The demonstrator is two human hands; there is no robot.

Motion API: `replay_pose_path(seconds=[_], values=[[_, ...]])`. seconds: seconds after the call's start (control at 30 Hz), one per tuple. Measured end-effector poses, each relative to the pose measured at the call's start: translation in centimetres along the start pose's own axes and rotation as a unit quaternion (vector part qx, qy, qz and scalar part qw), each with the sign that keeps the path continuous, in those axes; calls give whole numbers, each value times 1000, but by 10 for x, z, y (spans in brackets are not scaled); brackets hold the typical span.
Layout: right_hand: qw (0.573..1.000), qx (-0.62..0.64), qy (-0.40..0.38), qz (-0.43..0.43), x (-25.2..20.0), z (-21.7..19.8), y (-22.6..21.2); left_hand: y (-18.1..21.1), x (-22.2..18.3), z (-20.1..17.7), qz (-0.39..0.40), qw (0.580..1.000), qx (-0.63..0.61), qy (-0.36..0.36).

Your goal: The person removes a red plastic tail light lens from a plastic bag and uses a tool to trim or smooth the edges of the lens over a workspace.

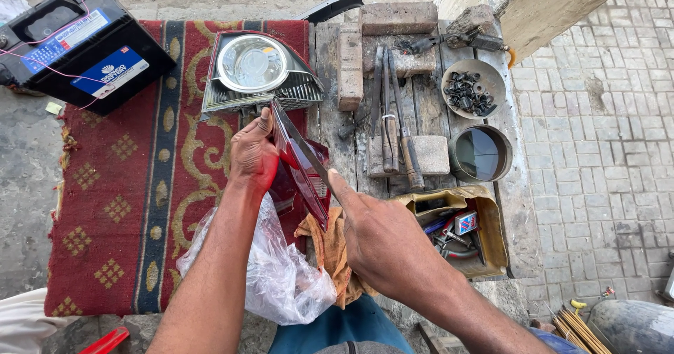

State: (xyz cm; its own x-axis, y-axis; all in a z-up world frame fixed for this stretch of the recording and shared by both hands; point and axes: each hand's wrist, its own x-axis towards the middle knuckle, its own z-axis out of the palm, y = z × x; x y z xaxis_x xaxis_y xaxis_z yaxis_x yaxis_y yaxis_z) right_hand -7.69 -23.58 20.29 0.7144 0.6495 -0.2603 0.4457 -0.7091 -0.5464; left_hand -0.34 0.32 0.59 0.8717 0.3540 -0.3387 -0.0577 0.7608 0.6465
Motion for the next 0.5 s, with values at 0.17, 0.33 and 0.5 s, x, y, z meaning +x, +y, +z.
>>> replay_pose_path(seconds=[0.17, 0.33, 0.5], values=[[1000, 10, 5, -5, 1, -2, -1, 2, 0, 3, -5, 1000, -10, 6], [1000, 10, 0, 1, -1, -2, -2, 2, 2, 1, -4, 1000, -10, 5], [1000, -10, -1, 9, -1, -1, -1, 1, 3, -1, -3, 1000, -1, -3]])
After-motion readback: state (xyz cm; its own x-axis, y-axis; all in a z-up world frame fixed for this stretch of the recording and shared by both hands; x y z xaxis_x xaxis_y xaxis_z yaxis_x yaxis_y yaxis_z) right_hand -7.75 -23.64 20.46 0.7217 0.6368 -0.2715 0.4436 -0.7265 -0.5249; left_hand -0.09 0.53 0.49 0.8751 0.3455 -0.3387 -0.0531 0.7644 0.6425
